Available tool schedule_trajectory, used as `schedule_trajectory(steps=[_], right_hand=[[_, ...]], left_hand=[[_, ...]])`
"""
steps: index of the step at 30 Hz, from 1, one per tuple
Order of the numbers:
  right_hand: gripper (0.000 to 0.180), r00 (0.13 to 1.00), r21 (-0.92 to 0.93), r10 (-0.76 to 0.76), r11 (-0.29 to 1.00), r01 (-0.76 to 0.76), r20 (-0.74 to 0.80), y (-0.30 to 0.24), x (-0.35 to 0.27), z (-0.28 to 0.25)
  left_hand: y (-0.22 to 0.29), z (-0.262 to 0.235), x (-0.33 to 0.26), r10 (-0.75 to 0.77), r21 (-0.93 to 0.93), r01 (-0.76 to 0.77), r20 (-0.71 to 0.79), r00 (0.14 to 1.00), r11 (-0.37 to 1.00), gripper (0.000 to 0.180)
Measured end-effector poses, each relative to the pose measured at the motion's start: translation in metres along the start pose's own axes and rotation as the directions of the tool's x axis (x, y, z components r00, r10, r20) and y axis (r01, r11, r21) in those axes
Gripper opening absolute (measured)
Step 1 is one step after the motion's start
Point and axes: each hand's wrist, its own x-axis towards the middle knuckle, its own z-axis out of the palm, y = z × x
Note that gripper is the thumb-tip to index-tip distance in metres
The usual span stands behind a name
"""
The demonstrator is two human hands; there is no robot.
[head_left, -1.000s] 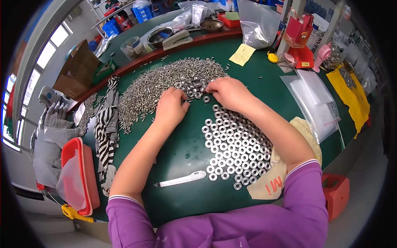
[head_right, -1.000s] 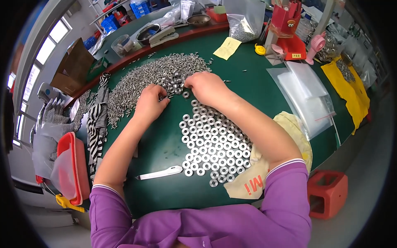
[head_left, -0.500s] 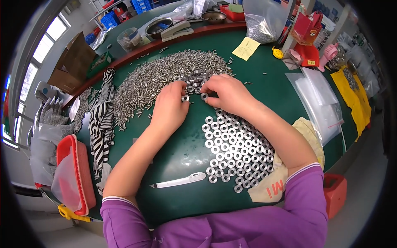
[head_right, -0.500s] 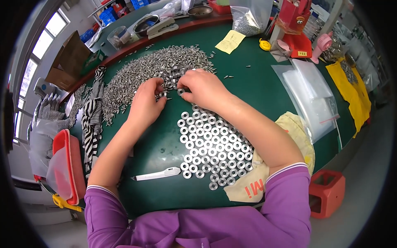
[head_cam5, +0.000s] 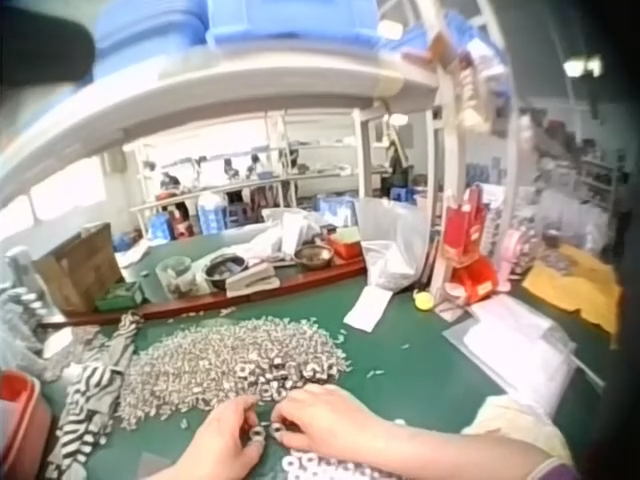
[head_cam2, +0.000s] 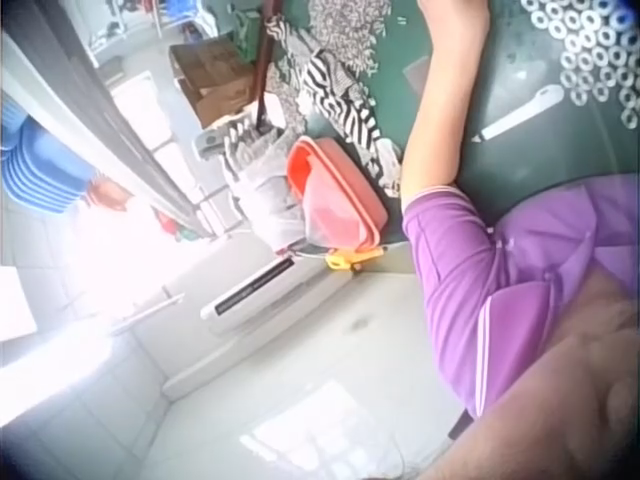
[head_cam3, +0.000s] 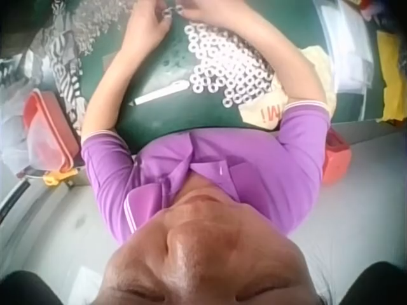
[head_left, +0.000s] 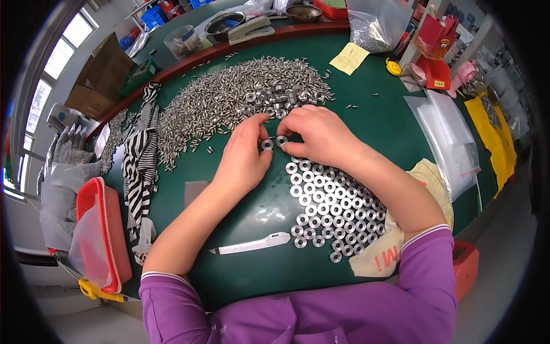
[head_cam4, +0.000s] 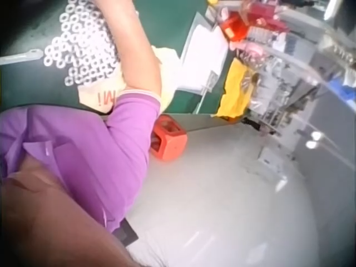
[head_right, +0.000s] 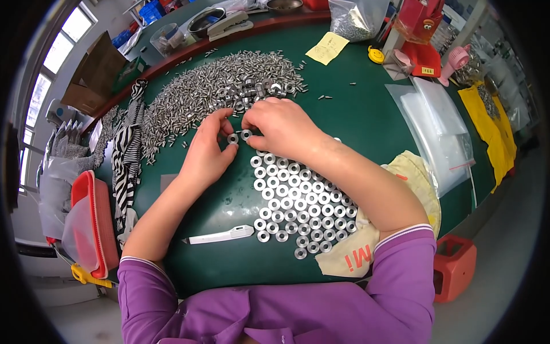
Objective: Assembling small metal components by sorting washers and screws and using tools for assembly.
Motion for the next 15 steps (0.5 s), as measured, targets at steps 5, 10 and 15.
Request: schedule_trajectory(steps=[5, 10, 15], right_hand=[[0.021, 1.0, 0.002, 0.01, 1.0, -0.01, 0.01, -0.001, -0.001, 0.001], [0.021, 0.998, -0.012, 0.049, 0.999, -0.048, 0.047, -0.008, 0.0, -0.001], [0.021, 0.995, -0.018, 0.102, 0.995, -0.102, 0.022, -0.006, 0.006, -0.012]], left_hand=[[0.005, 0.0, 0.001, -0.077, -0.051, 0.08, 0.055, 0.996, 0.996, 0.06], [-0.002, -0.005, 0.0, -0.091, 0.047, 0.086, 0.117, 0.989, 0.995, 0.059], [0.003, -0.004, 0.008, -0.174, -0.187, 0.208, 0.184, 0.967, 0.96, 0.056]])
